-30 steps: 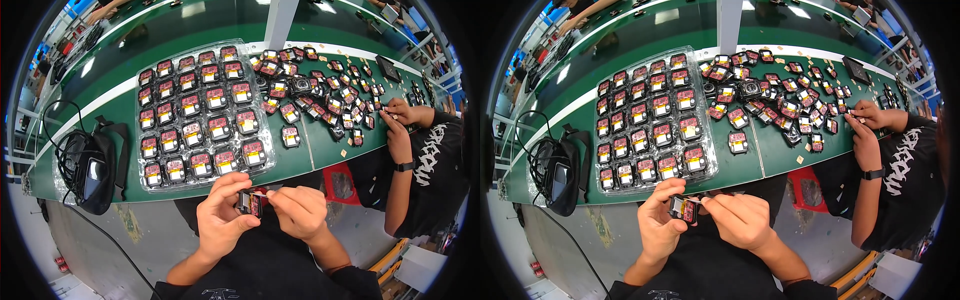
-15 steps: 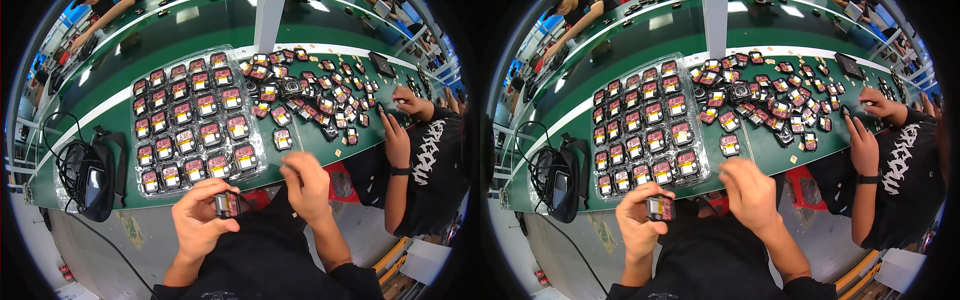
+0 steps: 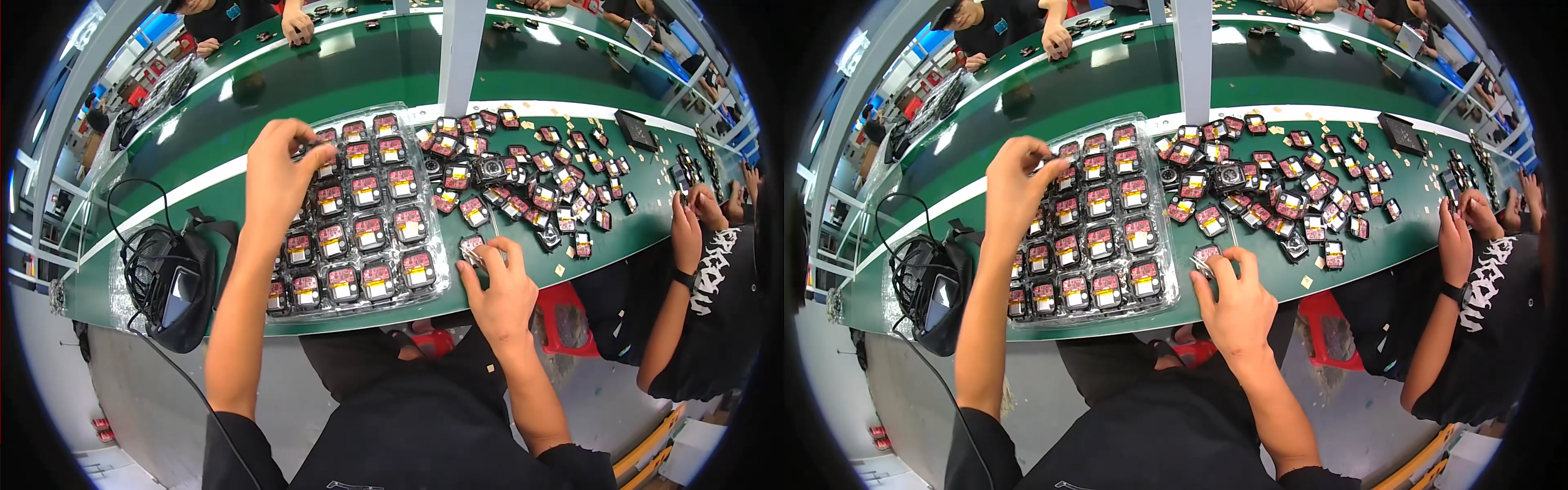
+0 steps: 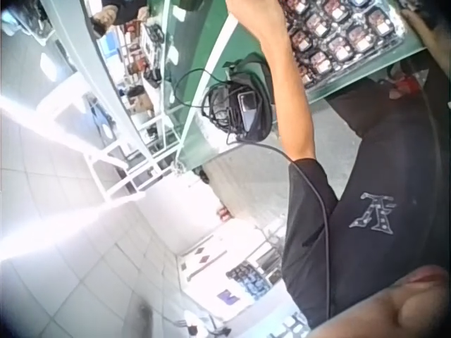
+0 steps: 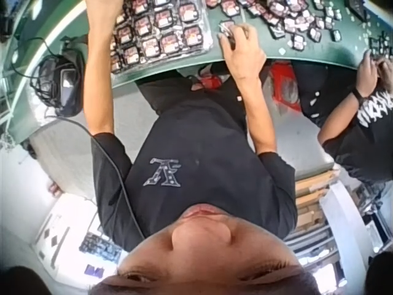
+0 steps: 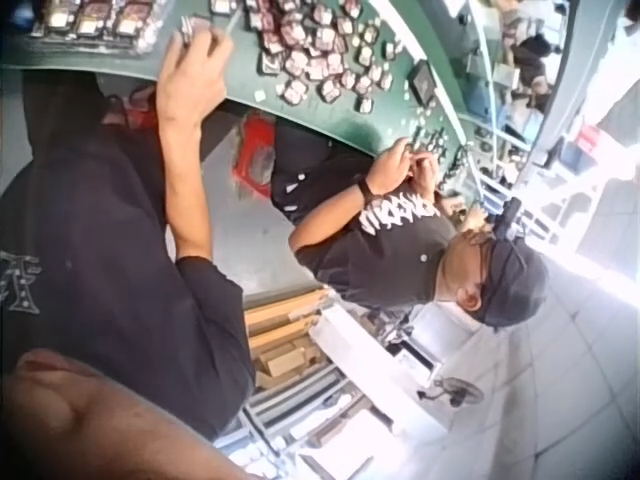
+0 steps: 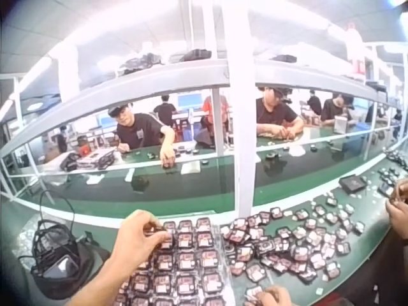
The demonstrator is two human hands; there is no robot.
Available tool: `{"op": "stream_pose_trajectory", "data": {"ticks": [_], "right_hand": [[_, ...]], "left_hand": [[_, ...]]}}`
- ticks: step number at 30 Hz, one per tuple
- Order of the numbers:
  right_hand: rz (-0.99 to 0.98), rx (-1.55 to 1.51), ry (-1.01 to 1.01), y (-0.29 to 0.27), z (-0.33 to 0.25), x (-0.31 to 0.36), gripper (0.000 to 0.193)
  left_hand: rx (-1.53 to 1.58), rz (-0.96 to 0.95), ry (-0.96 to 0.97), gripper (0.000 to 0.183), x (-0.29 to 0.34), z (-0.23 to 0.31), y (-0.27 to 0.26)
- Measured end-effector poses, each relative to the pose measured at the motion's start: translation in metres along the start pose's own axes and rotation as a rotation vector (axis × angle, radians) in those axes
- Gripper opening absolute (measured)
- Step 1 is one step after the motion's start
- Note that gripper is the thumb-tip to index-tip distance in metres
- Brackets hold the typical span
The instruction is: The recorder is assembling small electronic components, specifically smartwatches, on a production line using tweezers.
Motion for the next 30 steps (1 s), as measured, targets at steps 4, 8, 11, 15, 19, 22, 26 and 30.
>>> {"op": "stream_pose_trajectory", "data": {"ticks": [4,8,11,15,19,22,26,30], "right_hand": [[-0.007,-0.037,0.029,-0.004,-0.003,-0.001,0.024],[-0.021,-0.068,0.074,-0.004,0.000,-0.001,0.025],[0.023,-0.043,0.034,-0.004,0.001,0.001,0.022],[0.012,-0.067,0.040,-0.003,0.002,0.000,0.022],[0.024,-0.152,0.050,-0.005,0.004,0.001,0.024],[0.088,-0.286,0.017,-0.015,0.005,-0.002,0.027],[0.139,-0.588,-0.101,-0.041,-0.006,-0.002,0.037],[0.128,-0.812,-0.252,-0.059,-0.010,0.008,0.049]], "left_hand": [[-0.206,-0.021,0.120,0.031,-0.029,-0.020,0.023],[-0.356,-0.120,0.153,0.038,-0.025,-0.020,0.037],[-0.538,-0.069,0.320,0.053,-0.009,-0.015,0.041],[-0.649,-0.212,0.243,0.067,-0.003,-0.014,0.040],[-0.741,-0.297,0.186,0.074,0.005,-0.004,0.040],[-0.779,-0.299,0.172,0.071,0.007,-0.007,0.040],[-0.374,-0.024,0.361,0.043,0.027,0.030,0.020],[0.600,-0.575,0.092,0.044,0.097,0.075,0.019]]}}
Point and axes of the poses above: each hand's wrist, its own x-axis away from the middle knuckle, its own y-axis out of the palm, z = x × y, the point moved 4 cm from there along -x, towards the middle knuckle, and after that the axes turned 10 degrees about -y, right-handed, at the moved point
